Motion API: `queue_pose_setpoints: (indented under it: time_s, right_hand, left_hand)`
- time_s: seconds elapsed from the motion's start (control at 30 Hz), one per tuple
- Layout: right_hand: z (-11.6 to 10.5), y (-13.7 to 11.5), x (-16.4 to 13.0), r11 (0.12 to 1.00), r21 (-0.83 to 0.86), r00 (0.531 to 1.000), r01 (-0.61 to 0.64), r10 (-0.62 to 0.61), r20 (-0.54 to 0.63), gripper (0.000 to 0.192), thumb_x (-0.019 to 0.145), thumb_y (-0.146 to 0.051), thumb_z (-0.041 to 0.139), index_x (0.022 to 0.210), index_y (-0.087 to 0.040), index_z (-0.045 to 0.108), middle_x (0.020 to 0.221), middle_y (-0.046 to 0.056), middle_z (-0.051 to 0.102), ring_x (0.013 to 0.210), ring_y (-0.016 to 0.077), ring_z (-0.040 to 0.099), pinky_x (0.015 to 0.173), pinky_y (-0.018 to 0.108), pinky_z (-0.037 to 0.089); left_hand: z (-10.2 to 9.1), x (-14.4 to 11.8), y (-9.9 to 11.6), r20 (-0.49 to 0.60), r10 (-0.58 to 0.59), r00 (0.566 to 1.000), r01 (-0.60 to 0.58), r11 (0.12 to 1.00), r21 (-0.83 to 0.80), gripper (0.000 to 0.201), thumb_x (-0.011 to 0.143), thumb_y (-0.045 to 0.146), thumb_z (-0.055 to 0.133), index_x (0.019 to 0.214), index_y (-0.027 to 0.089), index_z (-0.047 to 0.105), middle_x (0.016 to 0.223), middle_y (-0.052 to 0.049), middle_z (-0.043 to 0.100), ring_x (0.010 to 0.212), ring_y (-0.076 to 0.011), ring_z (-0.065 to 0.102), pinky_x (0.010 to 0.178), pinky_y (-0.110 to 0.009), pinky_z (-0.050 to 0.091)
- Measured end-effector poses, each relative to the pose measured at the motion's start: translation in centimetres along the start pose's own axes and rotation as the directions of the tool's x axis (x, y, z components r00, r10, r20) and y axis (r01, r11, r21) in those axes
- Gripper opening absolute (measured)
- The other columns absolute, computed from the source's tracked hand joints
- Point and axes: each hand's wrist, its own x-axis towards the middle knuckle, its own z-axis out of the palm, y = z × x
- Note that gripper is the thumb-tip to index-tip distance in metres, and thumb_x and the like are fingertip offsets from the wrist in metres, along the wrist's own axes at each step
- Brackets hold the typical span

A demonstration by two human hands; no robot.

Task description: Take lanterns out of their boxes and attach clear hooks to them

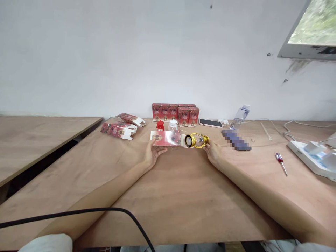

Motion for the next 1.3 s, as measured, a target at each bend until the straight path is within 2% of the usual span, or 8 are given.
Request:
queue_pose_setpoints:
  time_s: [0.23,0.4,0.47,0.53,0.63,0.93,1.1,1.3]
  right_hand:
    - [0.1,-2.5,3.7,0.996,0.008,0.996,0.086,-0.086,-0.030,0.007,0.071,-0.022,0.063,0.072,-0.019,0.056,0.071,-0.003,0.064,0.064,0.0089,0.062,0.057,0.019,0.052]
    - [3.0,-5.0,6.3,0.938,-0.290,0.982,0.190,-0.185,0.043,0.020,0.074,-0.036,0.065,0.080,-0.018,0.060,0.070,0.001,0.064,0.067,0.0142,0.061,0.064,0.030,0.055]
    - [4.7,-5.7,6.9,0.790,-0.533,0.950,0.302,-0.295,0.101,0.026,0.076,-0.042,0.062,0.081,-0.016,0.062,0.076,0.005,0.066,0.069,0.0174,0.062,0.069,0.034,0.053]
    - [6.4,-6.0,7.4,0.536,-0.742,0.900,0.403,-0.378,0.216,0.028,0.078,-0.042,0.059,0.081,-0.015,0.064,0.082,0.009,0.068,0.077,0.0208,0.062,0.077,0.036,0.050]
    - [8.7,-6.0,7.5,0.228,-0.853,0.857,0.469,-0.349,0.379,0.026,0.082,-0.036,0.053,0.082,-0.014,0.067,0.089,0.011,0.069,0.086,0.0224,0.062,0.083,0.035,0.045]
    - [11.6,-5.4,5.7,-0.179,-0.806,0.772,0.564,-0.231,0.592,0.025,0.086,-0.029,0.047,0.087,-0.015,0.067,0.103,0.014,0.065,0.096,0.0248,0.060,0.078,0.033,0.043]
    - [11.6,-5.7,6.2,-0.250,-0.805,0.792,0.538,-0.178,0.584,0.026,0.086,-0.030,0.045,0.091,-0.014,0.065,0.101,0.015,0.066,0.095,0.0251,0.061,0.076,0.033,0.043]
    - [11.5,-5.8,6.5,-0.179,-0.842,0.835,0.508,-0.139,0.533,0.023,0.085,-0.029,0.045,0.092,-0.016,0.062,0.100,0.013,0.066,0.094,0.0250,0.060,0.078,0.035,0.043]
  left_hand:
    - [-0.3,0.4,0.6,-0.040,-0.090,0.995,0.086,0.993,-0.078,0.047,0.084,0.055,0.032,0.085,0.015,0.055,0.059,-0.004,0.060,0.047,-0.0135,0.059,0.044,-0.022,0.049]
    - [-0.8,0.5,0.5,-0.003,-0.110,0.994,0.110,0.991,-0.074,0.051,0.085,0.058,0.029,0.079,0.015,0.057,0.056,-0.004,0.060,0.045,-0.0132,0.057,0.041,-0.022,0.045]
    - [-0.7,0.5,0.4,0.047,-0.096,0.994,0.099,0.993,-0.071,0.047,0.084,0.057,0.034,0.085,0.017,0.060,0.063,-0.005,0.064,0.054,-0.0161,0.062,0.047,-0.025,0.048]
    - [-0.6,0.5,0.3,0.123,-0.045,0.991,0.054,0.996,-0.069,0.044,0.083,0.056,0.037,0.092,0.021,0.061,0.077,-0.005,0.069,0.073,-0.0211,0.066,0.060,-0.031,0.052]
    - [-0.5,0.4,0.2,0.213,-0.015,0.977,0.024,0.999,-0.041,0.044,0.081,0.056,0.041,0.095,0.021,0.063,0.092,-0.006,0.070,0.097,-0.0280,0.063,0.077,-0.037,0.050]
    - [-0.9,0.0,0.2,0.324,-0.112,0.939,0.118,0.993,0.003,0.044,0.083,0.055,0.043,0.103,0.021,0.062,0.100,-0.005,0.068,0.104,-0.0277,0.060,0.087,-0.041,0.048]
    - [-1.0,0.1,0.2,0.290,-0.175,0.941,0.180,0.984,0.008,0.044,0.077,0.054,0.053,0.102,0.019,0.062,0.099,-0.007,0.069,0.098,-0.0286,0.062,0.081,-0.040,0.049]
    - [-0.9,-1.0,0.2,0.395,-0.196,0.898,0.186,0.981,0.064,0.047,0.064,0.046,0.070,0.101,0.019,0.061,0.099,-0.007,0.069,0.102,-0.0286,0.061,0.086,-0.040,0.047]
